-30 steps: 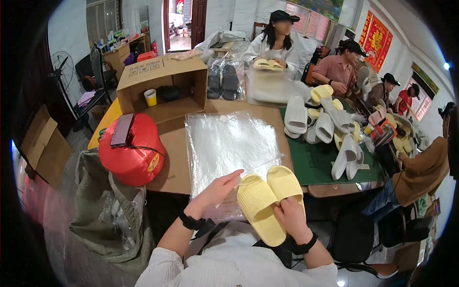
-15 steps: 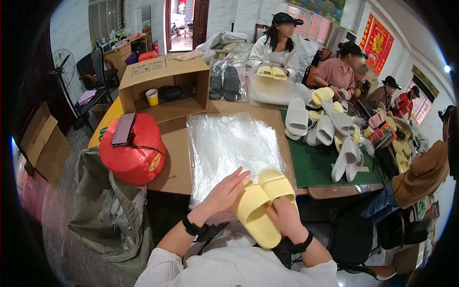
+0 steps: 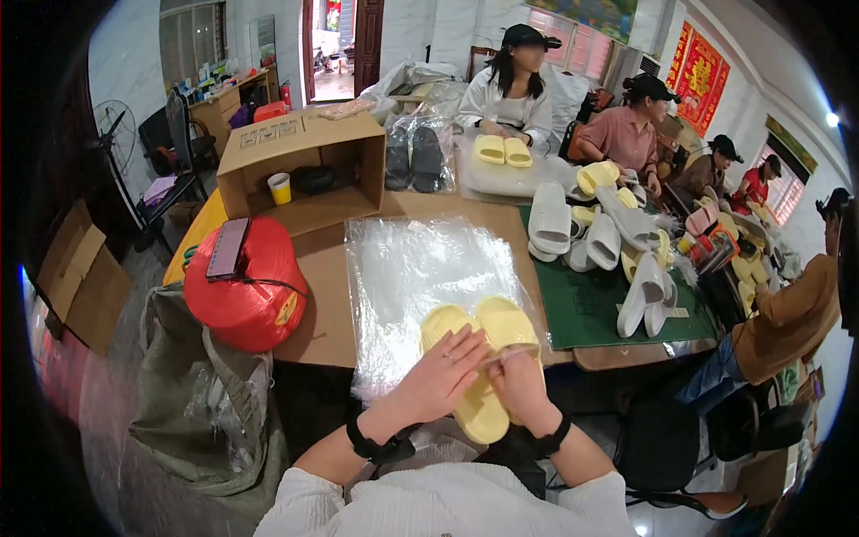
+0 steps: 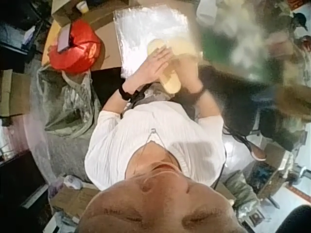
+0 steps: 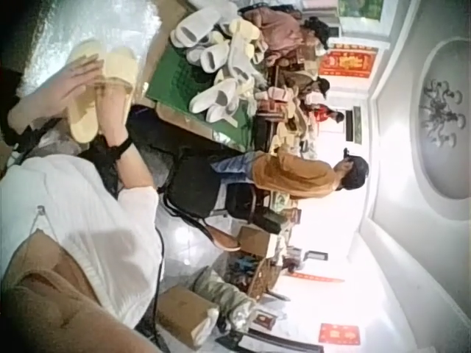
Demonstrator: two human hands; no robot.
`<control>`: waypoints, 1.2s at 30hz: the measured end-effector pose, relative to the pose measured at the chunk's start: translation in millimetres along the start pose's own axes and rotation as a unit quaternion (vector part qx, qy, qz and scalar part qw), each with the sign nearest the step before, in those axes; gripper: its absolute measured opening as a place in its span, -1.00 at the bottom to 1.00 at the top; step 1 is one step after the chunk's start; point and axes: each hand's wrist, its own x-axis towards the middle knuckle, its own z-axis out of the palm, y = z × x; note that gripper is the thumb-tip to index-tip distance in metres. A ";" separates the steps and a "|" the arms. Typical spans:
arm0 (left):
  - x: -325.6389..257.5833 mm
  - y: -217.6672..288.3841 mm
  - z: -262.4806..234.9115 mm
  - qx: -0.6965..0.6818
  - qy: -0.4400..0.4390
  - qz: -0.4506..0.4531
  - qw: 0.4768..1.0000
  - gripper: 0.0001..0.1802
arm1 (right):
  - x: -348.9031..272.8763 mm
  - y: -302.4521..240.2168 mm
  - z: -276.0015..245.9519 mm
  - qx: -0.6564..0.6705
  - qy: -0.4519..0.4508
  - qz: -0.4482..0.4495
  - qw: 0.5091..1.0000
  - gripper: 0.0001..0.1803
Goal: The worker is placing pairs of foam sandals onto bubble wrap sheets and packaging them for shipping.
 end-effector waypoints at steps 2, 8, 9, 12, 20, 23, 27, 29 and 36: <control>1.8 4.4 -0.9 -0.002 -0.012 0.015 1.000 -0.48 | 9.1 13.2 17.5 -0.009 0.007 -0.038 0.999 -0.87; 4.0 9.0 -10.2 -0.079 -0.022 0.040 0.996 -0.48 | 66.3 40.8 83.7 -0.049 -0.090 0.016 0.995 -0.77; 2.7 10.0 -15.7 -0.075 -0.023 0.041 0.996 -0.48 | 76.2 42.4 92.8 -0.013 -0.066 0.023 0.997 -0.76; 1.4 15.9 -30.2 -0.145 -0.068 0.046 0.986 -0.49 | 102.4 43.5 109.3 0.093 0.011 0.048 0.994 -0.71; -6.9 17.3 -57.6 -0.114 -0.038 0.045 0.992 -0.53 | 150.7 10.6 106.2 -0.153 0.008 0.003 0.988 -0.85; -19.5 13.1 -59.2 -0.095 -0.038 0.018 0.995 -0.53 | 136.9 10.7 112.1 -0.077 0.020 0.033 0.996 -0.64; -39.5 4.5 -61.3 -0.091 -0.039 0.009 0.995 -0.53 | 70.7 -4.3 77.1 0.065 0.098 -0.140 0.983 -0.28; -42.1 8.7 -65.2 -0.104 -0.029 0.036 0.994 -0.48 | 32.8 -4.5 54.3 0.035 0.067 -0.159 0.984 -0.26; -78.8 -22.8 -59.5 -0.028 0.251 -0.303 0.919 -0.54 | -45.7 2.4 -65.0 0.424 -0.362 0.065 0.828 -0.70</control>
